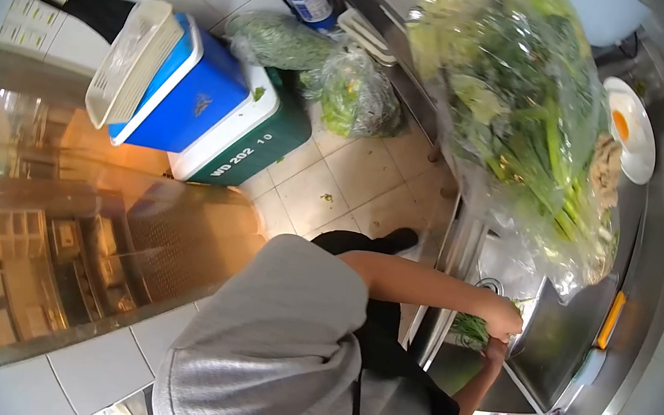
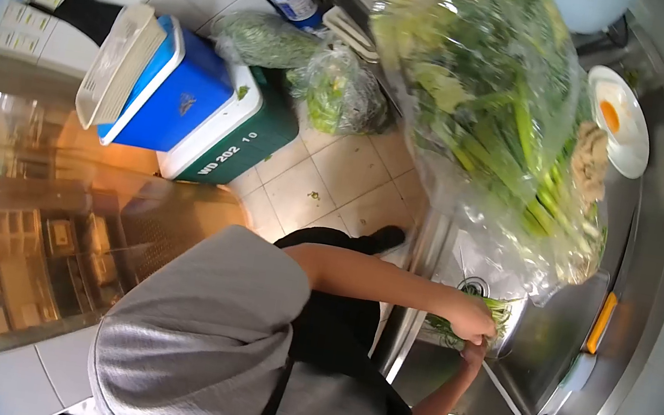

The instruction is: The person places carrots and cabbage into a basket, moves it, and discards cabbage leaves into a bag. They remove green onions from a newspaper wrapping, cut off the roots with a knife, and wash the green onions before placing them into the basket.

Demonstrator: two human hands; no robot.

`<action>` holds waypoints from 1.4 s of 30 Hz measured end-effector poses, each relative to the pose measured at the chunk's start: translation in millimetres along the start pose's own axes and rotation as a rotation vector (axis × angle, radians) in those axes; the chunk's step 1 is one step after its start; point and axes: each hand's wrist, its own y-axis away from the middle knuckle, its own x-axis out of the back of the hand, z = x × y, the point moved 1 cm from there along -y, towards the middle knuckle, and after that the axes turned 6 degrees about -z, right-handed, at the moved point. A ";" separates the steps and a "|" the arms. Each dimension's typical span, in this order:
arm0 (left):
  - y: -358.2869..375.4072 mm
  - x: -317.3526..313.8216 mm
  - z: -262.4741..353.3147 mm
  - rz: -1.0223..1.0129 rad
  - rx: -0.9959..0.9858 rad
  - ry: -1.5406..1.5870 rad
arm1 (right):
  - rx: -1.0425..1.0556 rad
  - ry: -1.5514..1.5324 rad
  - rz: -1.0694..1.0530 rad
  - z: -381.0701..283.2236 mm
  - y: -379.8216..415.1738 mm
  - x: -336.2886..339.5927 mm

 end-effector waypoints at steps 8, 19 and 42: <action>271.8 54.9 -68.7 0.661 0.060 0.581 | 0.633 0.361 0.873 -137.2 118.6 -20.4; 524.8 -60.6 -407.0 1.177 0.909 0.672 | 1.085 0.564 0.550 -488.8 42.1 -311.1; 558.0 -29.9 -649.2 1.439 0.564 1.085 | 1.117 0.690 0.618 -780.8 -461.4 -539.1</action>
